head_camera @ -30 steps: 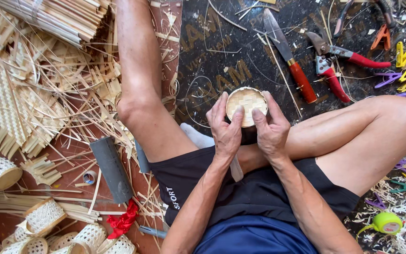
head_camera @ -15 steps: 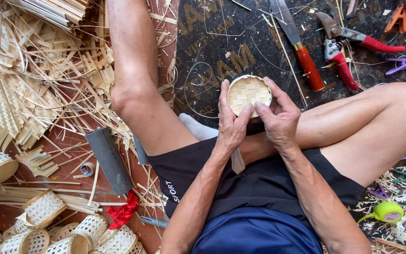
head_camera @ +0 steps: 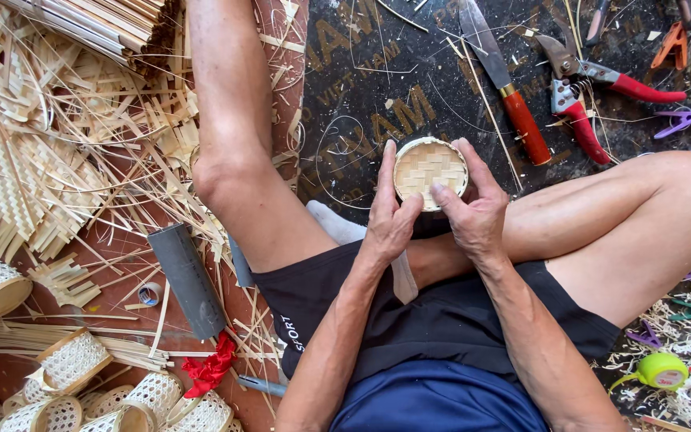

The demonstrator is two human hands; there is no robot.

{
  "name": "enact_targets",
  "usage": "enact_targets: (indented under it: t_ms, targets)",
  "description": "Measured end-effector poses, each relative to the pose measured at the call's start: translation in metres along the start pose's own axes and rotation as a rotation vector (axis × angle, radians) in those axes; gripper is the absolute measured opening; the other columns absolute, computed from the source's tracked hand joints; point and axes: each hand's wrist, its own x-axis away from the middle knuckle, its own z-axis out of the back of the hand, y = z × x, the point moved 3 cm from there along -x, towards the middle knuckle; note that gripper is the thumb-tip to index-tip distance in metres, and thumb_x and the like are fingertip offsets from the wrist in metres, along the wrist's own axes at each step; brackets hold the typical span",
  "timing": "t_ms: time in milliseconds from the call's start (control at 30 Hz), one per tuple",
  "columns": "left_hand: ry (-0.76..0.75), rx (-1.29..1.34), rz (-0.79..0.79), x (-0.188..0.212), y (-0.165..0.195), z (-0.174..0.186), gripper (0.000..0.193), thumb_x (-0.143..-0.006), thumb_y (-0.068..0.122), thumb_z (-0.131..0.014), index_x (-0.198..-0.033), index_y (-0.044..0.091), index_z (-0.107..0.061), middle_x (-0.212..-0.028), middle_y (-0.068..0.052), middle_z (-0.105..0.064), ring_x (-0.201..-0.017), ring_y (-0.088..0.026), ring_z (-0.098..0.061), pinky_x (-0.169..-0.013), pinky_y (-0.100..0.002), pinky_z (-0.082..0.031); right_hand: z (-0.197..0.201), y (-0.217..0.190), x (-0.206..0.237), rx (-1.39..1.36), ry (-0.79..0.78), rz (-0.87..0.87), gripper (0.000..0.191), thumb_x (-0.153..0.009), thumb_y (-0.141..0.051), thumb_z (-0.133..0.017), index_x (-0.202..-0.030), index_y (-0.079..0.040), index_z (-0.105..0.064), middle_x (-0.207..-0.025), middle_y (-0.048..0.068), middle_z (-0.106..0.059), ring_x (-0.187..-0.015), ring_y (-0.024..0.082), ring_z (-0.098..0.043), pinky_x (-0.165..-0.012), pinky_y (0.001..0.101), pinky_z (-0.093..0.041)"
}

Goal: The person sits on the floor assembling woven bamboo baskets. They fit a woven bamboo cylinder around a rim, press a flat bamboo strip around the top edge, trim strip ends with pliers, insert a round woven base into the bottom, and set finished baskets aside with a pile of completed ones.

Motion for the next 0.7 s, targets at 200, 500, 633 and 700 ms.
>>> enact_targets:
  t_ms: [200,500,633,700]
  targets:
    - [0.025,0.413,0.047,-0.002,0.010,-0.001,0.086,-0.086,-0.006,-0.053,-0.164,-0.005,-0.016,-0.166,-0.018,-0.033,-0.141,-0.021,-0.048,-0.115,-0.029,-0.043,0.000,-0.002,-0.001,0.140,0.039,0.055,0.049,-0.101,-0.006,-0.064,-0.148,0.004,-0.055,-0.137,0.013,-0.067,-0.120,0.014,-0.064,-0.103,0.0280,-0.052]
    - [0.096,0.279,0.139,-0.008,0.012,-0.008,0.085,-0.080,-0.008,-0.046,-0.162,-0.008,-0.021,-0.152,-0.021,-0.051,-0.126,-0.019,-0.059,-0.103,-0.026,-0.049,-0.007,-0.006,-0.005,0.373,0.104,0.169,0.039,-0.105,-0.007,-0.050,-0.141,0.004,-0.059,-0.134,0.018,-0.068,-0.123,0.023,-0.067,-0.106,0.0328,-0.052]
    - [0.141,0.168,0.112,-0.015,0.009,-0.007,0.080,-0.082,-0.006,-0.048,-0.158,-0.010,-0.025,-0.156,-0.023,-0.047,-0.132,-0.021,-0.056,-0.107,-0.027,-0.046,-0.006,-0.012,-0.014,0.382,0.130,0.114,0.038,-0.101,-0.008,-0.049,-0.135,0.003,-0.062,-0.125,0.018,-0.072,-0.114,0.025,-0.071,-0.100,0.0333,-0.055]
    - [0.171,0.081,0.127,-0.016,0.007,-0.004,0.078,-0.080,-0.004,-0.049,-0.155,-0.011,-0.030,-0.158,-0.024,-0.045,-0.135,-0.024,-0.054,-0.107,-0.029,-0.044,-0.005,-0.016,-0.017,0.471,0.111,0.188,0.034,-0.100,-0.007,-0.052,-0.129,0.004,-0.065,-0.123,0.020,-0.073,-0.113,0.027,-0.072,-0.100,0.0341,-0.056]
